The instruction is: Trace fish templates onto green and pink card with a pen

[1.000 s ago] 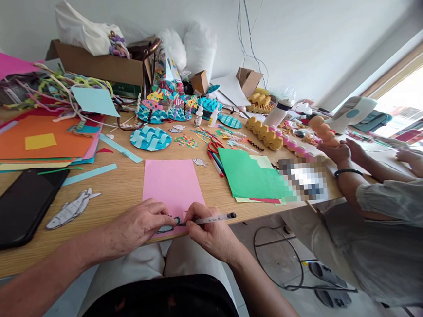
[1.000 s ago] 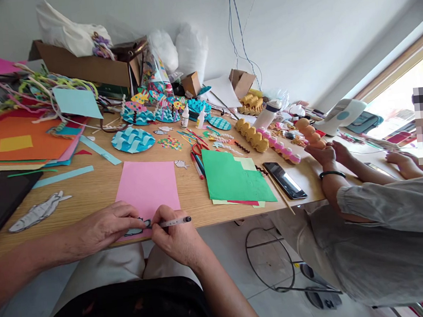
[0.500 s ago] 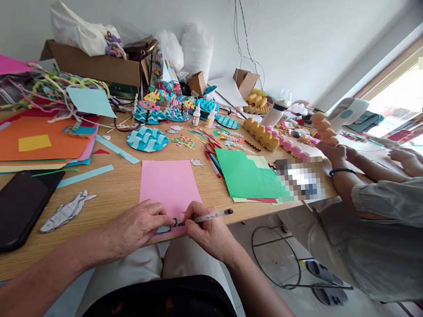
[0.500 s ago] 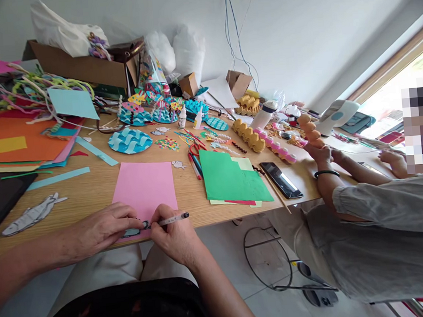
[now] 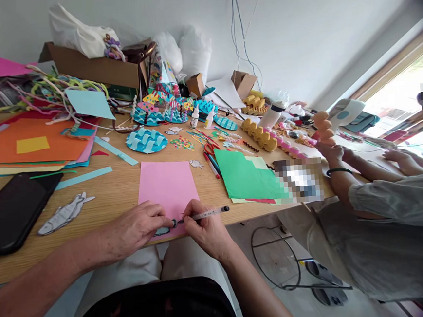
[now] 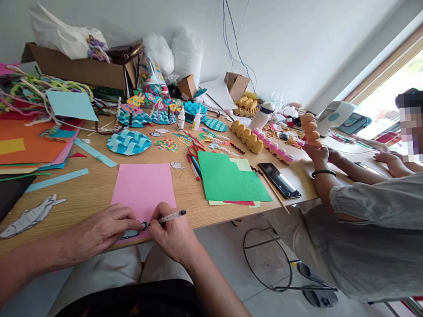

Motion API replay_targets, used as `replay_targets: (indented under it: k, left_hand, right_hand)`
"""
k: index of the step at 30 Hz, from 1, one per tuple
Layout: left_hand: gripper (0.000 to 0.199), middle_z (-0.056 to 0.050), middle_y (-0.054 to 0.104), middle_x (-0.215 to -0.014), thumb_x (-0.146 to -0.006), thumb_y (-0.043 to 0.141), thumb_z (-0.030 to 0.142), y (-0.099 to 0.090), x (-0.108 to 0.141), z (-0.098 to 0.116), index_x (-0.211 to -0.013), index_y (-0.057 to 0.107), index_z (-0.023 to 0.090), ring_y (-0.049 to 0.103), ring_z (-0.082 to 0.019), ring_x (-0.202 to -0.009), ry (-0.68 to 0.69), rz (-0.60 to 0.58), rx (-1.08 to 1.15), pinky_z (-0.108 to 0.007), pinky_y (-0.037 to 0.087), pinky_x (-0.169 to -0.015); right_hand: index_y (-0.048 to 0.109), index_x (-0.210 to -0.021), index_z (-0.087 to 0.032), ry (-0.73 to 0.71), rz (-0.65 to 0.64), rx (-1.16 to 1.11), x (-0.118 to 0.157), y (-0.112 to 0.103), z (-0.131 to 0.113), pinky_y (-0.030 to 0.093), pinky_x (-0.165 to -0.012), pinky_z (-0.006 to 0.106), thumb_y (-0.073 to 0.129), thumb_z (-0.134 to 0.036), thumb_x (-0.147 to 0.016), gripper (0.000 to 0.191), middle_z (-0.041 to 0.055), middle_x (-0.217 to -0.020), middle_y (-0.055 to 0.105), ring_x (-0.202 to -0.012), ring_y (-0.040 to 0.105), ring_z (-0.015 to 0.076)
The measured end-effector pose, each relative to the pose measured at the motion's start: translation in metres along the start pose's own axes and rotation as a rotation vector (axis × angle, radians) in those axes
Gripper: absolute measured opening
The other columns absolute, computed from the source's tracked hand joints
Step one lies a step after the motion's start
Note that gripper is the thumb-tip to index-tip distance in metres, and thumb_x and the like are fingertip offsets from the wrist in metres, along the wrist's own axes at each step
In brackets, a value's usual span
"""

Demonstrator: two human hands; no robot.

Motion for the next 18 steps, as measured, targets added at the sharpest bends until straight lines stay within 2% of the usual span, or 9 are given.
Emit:
replay_targets:
  k: [18]
  left_hand:
    - [0.022, -0.003, 0.059, -0.089, -0.095, 0.045, 0.015, 0.0020, 0.0016, -0.0029, -0.104, 0.064, 0.021, 0.056, -0.016, -0.082, -0.015, 0.005, -0.007, -0.024, 0.044, -0.074]
  right_hand:
    - [0.045, -0.066, -0.021, -0.053, 0.038, 0.040, -0.0062, 0.0027, -0.0069, 0.029, -0.049, 0.021, 0.043, -0.018, -0.071, 0.007, -0.0052, -0.053, 0.044, -0.049, 0.040, 0.0105]
Point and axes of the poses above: each hand's wrist, its own x-axis away from the middle knuckle, its own y-axis out of the palm, z = x × y, the point moved 10 cm from there along -x, towards the middle knuckle
